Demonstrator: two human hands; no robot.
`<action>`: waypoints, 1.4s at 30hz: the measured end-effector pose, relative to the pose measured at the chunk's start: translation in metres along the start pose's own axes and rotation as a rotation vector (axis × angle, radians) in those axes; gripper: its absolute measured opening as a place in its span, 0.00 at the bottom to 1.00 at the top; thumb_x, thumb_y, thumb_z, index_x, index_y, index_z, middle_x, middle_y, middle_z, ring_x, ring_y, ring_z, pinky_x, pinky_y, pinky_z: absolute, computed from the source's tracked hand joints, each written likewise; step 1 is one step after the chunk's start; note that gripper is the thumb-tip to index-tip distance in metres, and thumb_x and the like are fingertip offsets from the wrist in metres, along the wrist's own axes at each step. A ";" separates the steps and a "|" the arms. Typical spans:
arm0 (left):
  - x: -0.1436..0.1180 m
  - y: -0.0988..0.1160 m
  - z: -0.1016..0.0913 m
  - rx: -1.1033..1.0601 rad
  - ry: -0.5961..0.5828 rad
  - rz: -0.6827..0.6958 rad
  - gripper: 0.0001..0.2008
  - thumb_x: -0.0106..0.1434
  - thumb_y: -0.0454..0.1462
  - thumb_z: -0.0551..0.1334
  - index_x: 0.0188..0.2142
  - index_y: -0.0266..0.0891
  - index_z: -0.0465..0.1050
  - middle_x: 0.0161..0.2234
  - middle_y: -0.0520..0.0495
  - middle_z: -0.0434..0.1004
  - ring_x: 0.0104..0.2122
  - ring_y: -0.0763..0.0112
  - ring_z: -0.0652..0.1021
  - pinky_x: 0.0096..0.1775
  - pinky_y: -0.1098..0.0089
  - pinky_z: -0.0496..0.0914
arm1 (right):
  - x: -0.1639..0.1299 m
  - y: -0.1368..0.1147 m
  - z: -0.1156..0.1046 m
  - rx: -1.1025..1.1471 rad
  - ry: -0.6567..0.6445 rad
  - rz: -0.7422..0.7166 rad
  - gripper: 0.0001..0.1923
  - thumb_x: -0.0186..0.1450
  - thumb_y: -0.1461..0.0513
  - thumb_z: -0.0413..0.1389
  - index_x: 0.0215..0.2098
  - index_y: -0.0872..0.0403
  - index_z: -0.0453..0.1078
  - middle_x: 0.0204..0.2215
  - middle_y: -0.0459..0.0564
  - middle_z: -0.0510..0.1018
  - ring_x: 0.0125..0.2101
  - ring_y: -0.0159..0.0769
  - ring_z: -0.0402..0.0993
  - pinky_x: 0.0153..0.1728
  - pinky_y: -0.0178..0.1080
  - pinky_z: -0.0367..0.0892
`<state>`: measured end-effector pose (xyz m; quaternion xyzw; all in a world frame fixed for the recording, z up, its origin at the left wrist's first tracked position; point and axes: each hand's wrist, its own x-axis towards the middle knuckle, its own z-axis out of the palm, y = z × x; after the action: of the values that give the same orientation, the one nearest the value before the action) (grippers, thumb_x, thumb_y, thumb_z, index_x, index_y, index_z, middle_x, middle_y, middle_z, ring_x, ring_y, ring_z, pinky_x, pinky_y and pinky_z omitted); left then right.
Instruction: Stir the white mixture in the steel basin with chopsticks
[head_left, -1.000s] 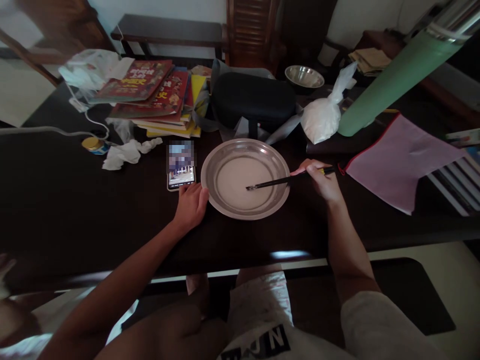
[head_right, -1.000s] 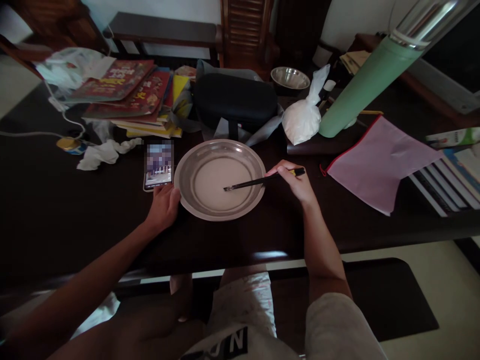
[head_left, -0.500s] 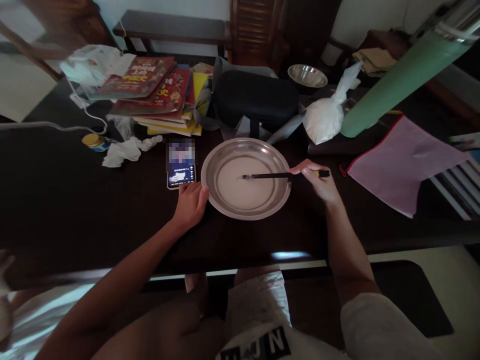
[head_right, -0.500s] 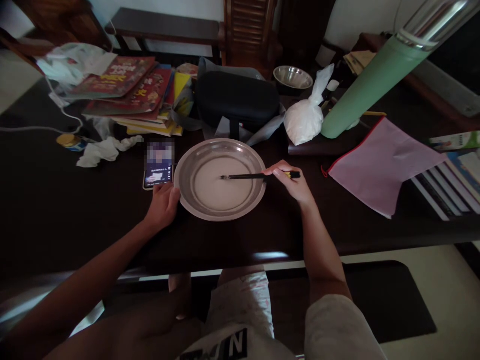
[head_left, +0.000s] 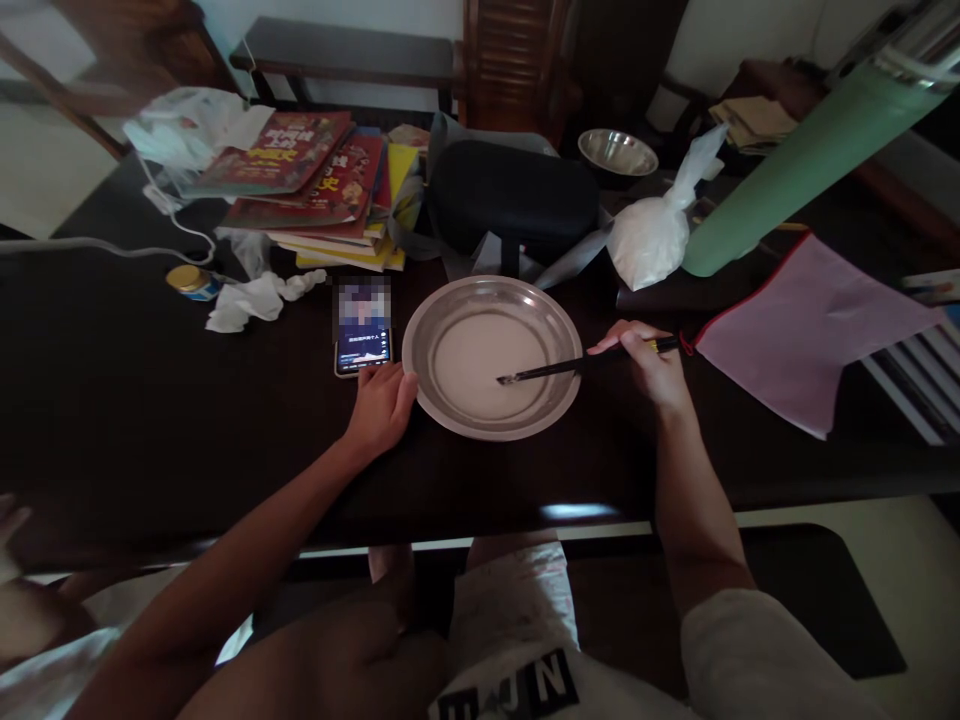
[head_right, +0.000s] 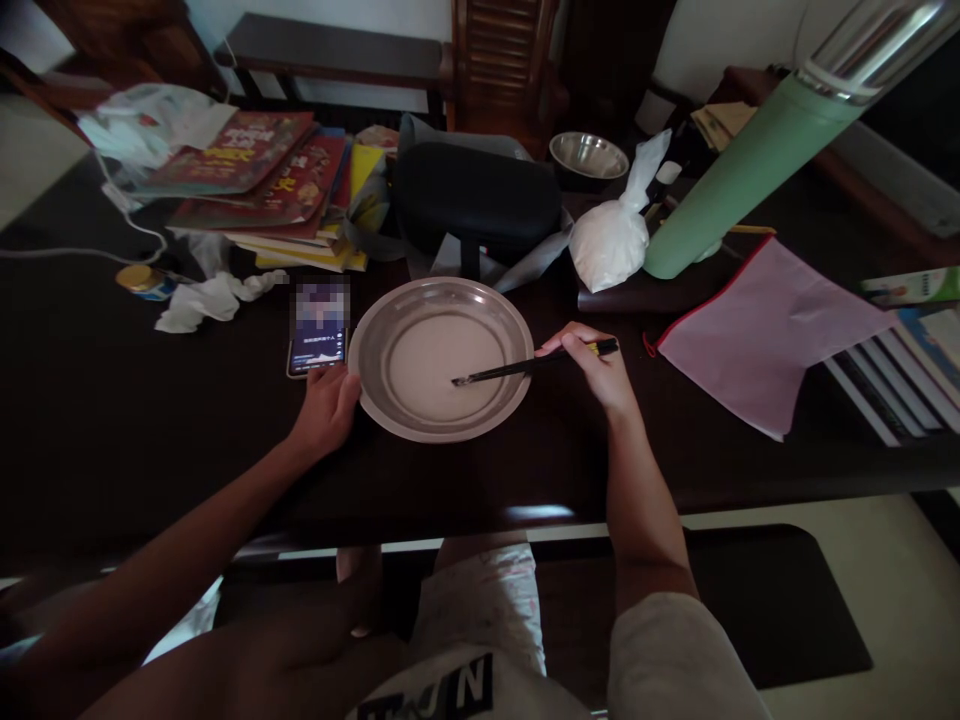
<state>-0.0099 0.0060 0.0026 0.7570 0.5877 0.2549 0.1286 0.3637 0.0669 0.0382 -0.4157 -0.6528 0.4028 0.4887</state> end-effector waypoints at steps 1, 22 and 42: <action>0.000 0.000 0.000 0.002 0.002 0.004 0.28 0.74 0.49 0.36 0.28 0.42 0.66 0.32 0.43 0.77 0.36 0.58 0.76 0.45 0.56 0.65 | 0.000 0.000 0.000 -0.003 -0.035 0.008 0.13 0.67 0.49 0.58 0.32 0.43 0.82 0.29 0.45 0.84 0.34 0.39 0.80 0.41 0.45 0.74; 0.000 -0.001 0.001 -0.014 0.008 0.005 0.30 0.74 0.51 0.35 0.27 0.42 0.65 0.30 0.43 0.76 0.35 0.58 0.75 0.45 0.56 0.65 | -0.001 -0.001 0.001 -0.008 -0.092 0.023 0.13 0.66 0.49 0.59 0.34 0.44 0.82 0.31 0.46 0.85 0.37 0.41 0.81 0.44 0.46 0.74; 0.000 -0.002 0.002 0.011 0.012 0.015 0.30 0.75 0.50 0.35 0.27 0.42 0.64 0.30 0.44 0.76 0.34 0.60 0.75 0.44 0.57 0.64 | -0.001 -0.002 0.001 -0.038 -0.110 0.015 0.13 0.67 0.49 0.58 0.34 0.44 0.82 0.32 0.46 0.85 0.37 0.41 0.80 0.44 0.46 0.73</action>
<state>-0.0104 0.0066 -0.0003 0.7607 0.5839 0.2573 0.1192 0.3625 0.0650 0.0392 -0.4069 -0.6833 0.4161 0.4409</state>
